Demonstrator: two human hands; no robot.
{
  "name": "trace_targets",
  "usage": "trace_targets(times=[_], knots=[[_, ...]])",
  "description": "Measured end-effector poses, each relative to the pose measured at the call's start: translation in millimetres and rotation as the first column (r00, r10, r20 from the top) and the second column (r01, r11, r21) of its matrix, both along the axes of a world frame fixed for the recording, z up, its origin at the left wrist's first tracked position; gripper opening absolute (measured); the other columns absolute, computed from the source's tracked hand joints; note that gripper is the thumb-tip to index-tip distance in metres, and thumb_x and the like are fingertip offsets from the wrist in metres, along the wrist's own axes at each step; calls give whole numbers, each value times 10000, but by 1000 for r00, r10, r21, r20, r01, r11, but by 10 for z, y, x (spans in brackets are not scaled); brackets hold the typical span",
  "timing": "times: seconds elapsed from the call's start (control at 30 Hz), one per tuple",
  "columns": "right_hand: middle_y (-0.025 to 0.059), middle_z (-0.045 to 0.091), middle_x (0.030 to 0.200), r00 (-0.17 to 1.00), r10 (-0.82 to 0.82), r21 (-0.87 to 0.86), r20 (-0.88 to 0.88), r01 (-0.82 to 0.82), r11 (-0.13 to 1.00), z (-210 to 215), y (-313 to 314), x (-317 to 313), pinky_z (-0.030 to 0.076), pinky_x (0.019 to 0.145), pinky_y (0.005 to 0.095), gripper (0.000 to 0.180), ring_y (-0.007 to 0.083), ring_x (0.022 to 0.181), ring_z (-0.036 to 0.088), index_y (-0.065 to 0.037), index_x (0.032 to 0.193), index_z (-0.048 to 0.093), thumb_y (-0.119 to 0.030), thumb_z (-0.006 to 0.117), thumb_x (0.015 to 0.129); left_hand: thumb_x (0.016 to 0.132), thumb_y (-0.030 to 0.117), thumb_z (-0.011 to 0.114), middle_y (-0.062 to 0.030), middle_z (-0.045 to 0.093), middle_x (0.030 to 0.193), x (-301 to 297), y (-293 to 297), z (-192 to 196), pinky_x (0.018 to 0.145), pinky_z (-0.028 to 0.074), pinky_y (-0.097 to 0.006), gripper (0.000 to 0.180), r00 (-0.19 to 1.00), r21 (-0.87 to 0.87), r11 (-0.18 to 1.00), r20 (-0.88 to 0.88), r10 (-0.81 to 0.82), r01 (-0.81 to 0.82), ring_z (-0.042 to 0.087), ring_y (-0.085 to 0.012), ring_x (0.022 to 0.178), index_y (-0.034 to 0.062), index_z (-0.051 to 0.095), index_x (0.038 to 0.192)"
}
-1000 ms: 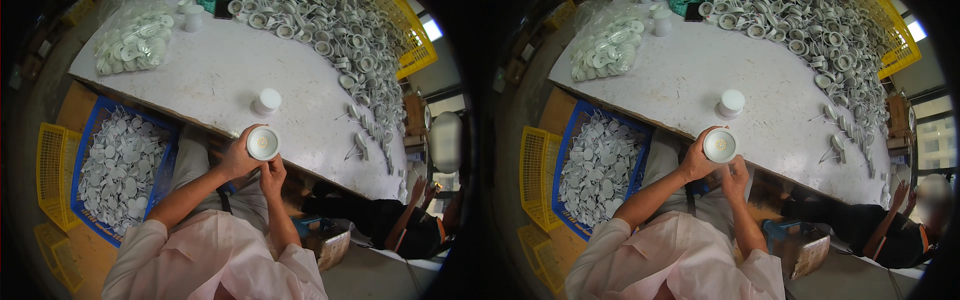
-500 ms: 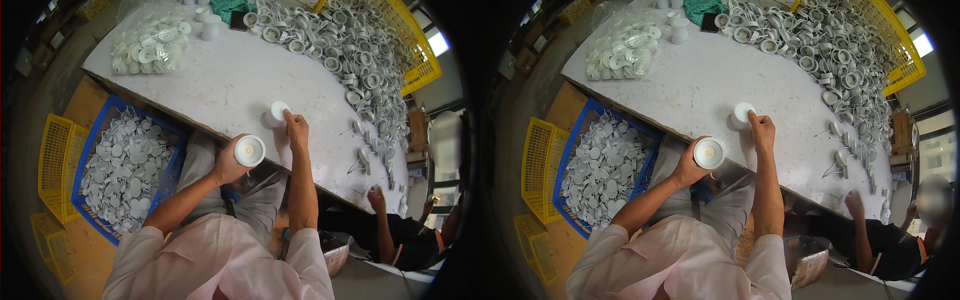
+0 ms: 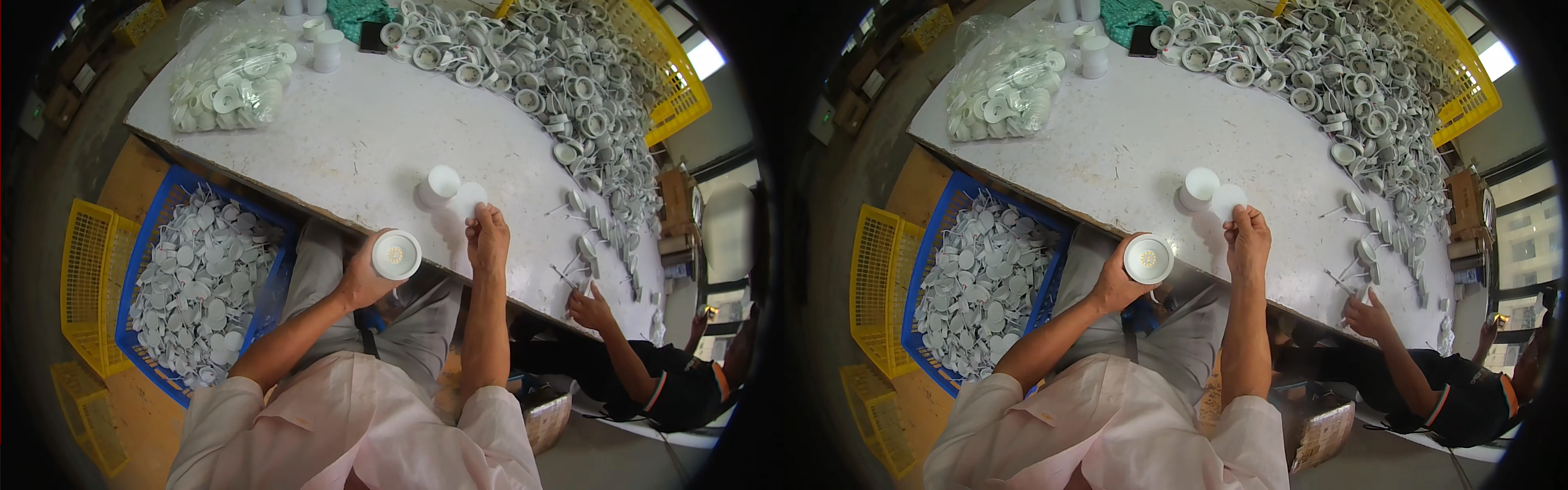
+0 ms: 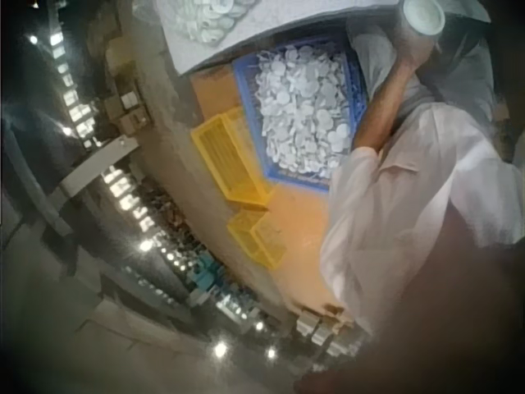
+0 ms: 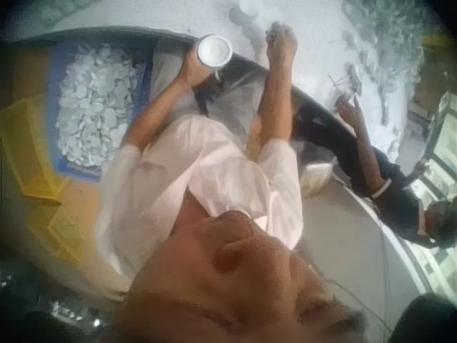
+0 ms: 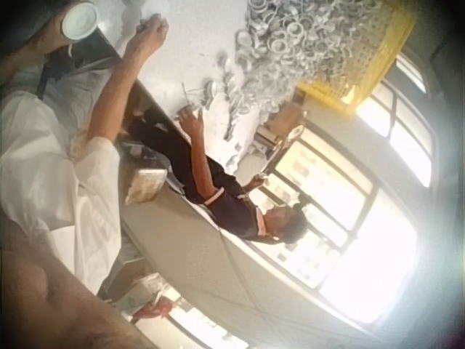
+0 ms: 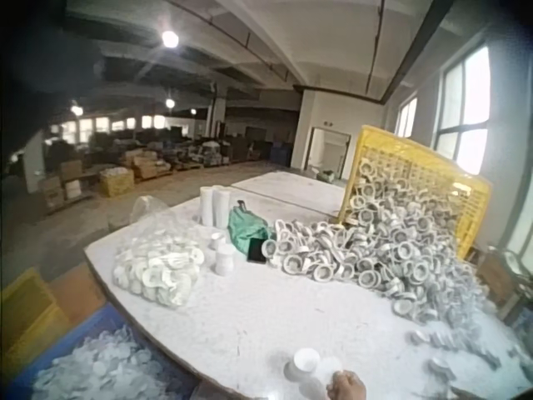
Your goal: The person repositions a standing fan, sits at a workbench, and assembles LED lights by fitting circular covers onto light housings by hand.
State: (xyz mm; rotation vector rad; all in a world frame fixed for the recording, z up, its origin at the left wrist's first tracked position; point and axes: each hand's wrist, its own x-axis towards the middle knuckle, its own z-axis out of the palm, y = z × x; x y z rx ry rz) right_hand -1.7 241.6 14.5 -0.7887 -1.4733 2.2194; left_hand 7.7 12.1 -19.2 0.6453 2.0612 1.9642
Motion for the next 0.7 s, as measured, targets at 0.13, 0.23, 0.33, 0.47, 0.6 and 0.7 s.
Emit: trace_targets(times=[0.13, 0.23, 0.33, 0.47, 0.6, 0.7], knots=[[14, 576, 772, 997, 0, -138, -79, -11, 990, -13, -92, 208, 460, 514, 193, 94, 91, 631, 563, -69, 925, 517, -33, 581, 867, 651, 41, 785, -119, 557, 1164, -2, 45, 28, 938, 425, -320, 730, 1000, -15, 1000, 1, -2, 2, 536, -205, 1097, 6, 405, 1272], [7, 583, 776, 993, 0, -213, -117, -25, 977, -105, -141, 333, 463, 521, 188, 120, 90, 643, 566, -71, 935, 520, -19, 592, 854, 641, 36, 789, -115, 559, 1164, -4, 98, 50, 939, 426, -321, 737, 1000, -32, 999, 14, -8, 8, 537, -203, 1097, 11, 408, 1272], [1, 585, 762, 997, 18, -224, -76, -34, 974, -96, -206, 435, 457, 516, 184, 108, 82, 627, 560, -83, 896, 528, -35, 614, 850, 634, 39, 792, -115, 559, 1168, -9, 145, 79, 938, 428, -322, 742, 999, -55, 998, 33, -10, 12, 537, -203, 1101, 14, 412, 1271], [5, 589, 747, 996, 73, -188, -40, -80, 979, -136, -293, 612, 435, 490, 182, 89, 73, 587, 539, -76, 890, 551, -70, 632, 853, 633, 51, 795, -117, 561, 1179, -24, 198, 90, 939, 430, -325, 736, 999, -82, 997, 41, -1, 4, 536, -204, 1109, 22, 425, 1268], [6, 589, 741, 988, 154, -151, 13, -150, 977, -220, -409, 708, 418, 475, 185, 83, 72, 558, 516, -63, 907, 569, -80, 632, 857, 636, 61, 795, -117, 563, 1184, -41, 247, 100, 936, 435, -325, 727, 995, -76, 997, 101, -25, 33, 538, -204, 1109, 35, 436, 1267], [1, 581, 725, 981, 183, -121, 66, -174, 977, -288, -509, 708, 414, 473, 186, 103, 69, 541, 503, -57, 917, 579, -95, 647, 850, 641, 66, 793, -114, 565, 1183, -41, 267, 61, 930, 441, -324, 721, 994, -87, 996, 103, -24, 33, 540, -202, 1107, 46, 441, 1270]])
